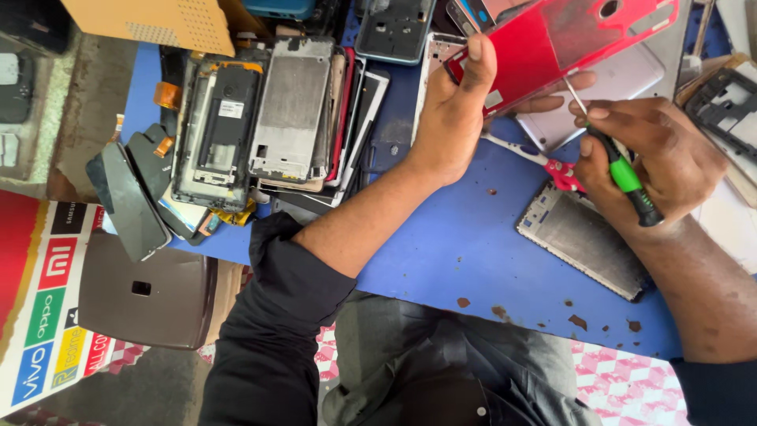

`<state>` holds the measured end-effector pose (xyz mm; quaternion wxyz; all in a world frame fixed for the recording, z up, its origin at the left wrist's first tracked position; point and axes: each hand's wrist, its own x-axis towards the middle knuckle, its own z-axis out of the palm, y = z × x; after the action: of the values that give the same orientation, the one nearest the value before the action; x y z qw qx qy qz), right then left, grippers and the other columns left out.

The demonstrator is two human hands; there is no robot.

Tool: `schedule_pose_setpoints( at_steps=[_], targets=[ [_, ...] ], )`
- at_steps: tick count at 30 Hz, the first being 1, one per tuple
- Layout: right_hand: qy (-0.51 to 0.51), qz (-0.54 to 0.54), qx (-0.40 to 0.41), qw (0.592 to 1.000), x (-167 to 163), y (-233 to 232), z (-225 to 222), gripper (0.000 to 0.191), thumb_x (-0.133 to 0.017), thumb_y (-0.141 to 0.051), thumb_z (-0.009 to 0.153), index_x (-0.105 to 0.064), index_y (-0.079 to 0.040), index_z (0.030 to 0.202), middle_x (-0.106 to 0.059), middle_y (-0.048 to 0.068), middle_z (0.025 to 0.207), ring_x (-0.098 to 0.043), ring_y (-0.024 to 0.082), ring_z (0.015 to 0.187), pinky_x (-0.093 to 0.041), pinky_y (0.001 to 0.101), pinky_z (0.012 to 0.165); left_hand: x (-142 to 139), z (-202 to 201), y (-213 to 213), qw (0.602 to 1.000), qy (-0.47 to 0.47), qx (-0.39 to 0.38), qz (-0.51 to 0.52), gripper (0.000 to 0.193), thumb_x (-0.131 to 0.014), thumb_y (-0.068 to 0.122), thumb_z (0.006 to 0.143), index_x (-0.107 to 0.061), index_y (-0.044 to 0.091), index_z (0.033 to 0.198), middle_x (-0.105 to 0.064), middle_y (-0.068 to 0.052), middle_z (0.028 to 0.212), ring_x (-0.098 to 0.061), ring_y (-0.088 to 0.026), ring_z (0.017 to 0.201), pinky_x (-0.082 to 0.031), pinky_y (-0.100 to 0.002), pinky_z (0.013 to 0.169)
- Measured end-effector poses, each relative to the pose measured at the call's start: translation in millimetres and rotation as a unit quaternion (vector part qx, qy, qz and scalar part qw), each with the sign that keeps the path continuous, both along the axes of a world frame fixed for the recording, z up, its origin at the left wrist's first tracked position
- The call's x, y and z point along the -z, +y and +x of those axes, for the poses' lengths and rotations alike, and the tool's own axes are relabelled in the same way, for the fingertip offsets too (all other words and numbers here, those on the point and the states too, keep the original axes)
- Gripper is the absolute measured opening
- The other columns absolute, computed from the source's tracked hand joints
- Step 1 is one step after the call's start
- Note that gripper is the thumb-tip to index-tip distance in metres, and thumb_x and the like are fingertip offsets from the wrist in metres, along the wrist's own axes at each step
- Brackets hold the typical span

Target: The person uses a green-handled screwdriver to pry and unscrew the back cover of a red smartphone. They rotate the phone to access different screw locations and continue prying along the edges to separate the back panel.

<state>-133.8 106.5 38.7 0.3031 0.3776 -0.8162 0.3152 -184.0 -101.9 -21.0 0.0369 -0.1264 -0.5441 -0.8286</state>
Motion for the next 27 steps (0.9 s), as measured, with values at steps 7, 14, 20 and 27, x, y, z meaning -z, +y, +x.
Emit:
schedule_pose_setpoints(
  at_steps=[7, 14, 20, 27],
  targets=[
    [0.015, -0.003, -0.016, 1.000, 17.2, 16.8, -6.6, 0.020, -0.067, 0.012, 0.108, -0.057, 0.007, 0.124, -0.072, 0.024, 0.115, -0.075, 0.028, 0.098, -0.060, 0.0313, 0.082, -13.8, 7.5, -2.6, 0.989, 0.020, 0.109, 0.098, 0.077, -0.049, 0.062, 0.108, -0.050, -0.009, 0.137, -0.067, -0.025, 0.124, -0.073, -0.035, 0.112, -0.066, -0.049, 0.100],
    [-0.043, 0.003, 0.061, 0.997, 11.7, 7.4, -4.1, 0.024, -0.075, 0.005, 0.088, -0.063, 0.008, 0.108, -0.077, 0.027, 0.098, -0.064, 0.024, 0.061, -0.043, 0.0315, 0.053, -27.4, 13.6, -0.8, 0.979, -0.002, 0.129, 0.157, 0.083, -0.049, 0.063, 0.108, -0.045, -0.013, 0.141, -0.064, -0.030, 0.130, -0.070, -0.043, 0.117, -0.064, -0.053, 0.104],
    [-0.042, 0.009, 0.037, 0.998, 6.0, 2.4, -5.5, 0.023, -0.074, 0.008, 0.091, -0.061, 0.008, 0.110, -0.076, 0.026, 0.101, -0.068, 0.025, 0.070, -0.048, 0.0319, 0.059, -35.0, 15.2, -1.7, 0.983, 0.022, 0.126, 0.132, 0.082, -0.051, 0.062, 0.105, -0.039, -0.010, 0.144, -0.060, -0.027, 0.135, -0.068, -0.042, 0.117, -0.065, -0.053, 0.105],
    [-0.046, 0.003, 0.034, 0.998, 11.0, 6.1, -6.7, 0.023, -0.073, 0.010, 0.094, -0.060, 0.008, 0.112, -0.075, 0.026, 0.106, -0.073, 0.028, 0.082, -0.055, 0.0331, 0.069, -27.3, 15.8, -1.2, 0.979, 0.024, 0.146, 0.140, 0.047, -0.070, 0.019, 0.114, -0.052, -0.017, 0.138, -0.065, -0.030, 0.130, -0.068, -0.041, 0.122, -0.062, -0.048, 0.108]
  ],
)
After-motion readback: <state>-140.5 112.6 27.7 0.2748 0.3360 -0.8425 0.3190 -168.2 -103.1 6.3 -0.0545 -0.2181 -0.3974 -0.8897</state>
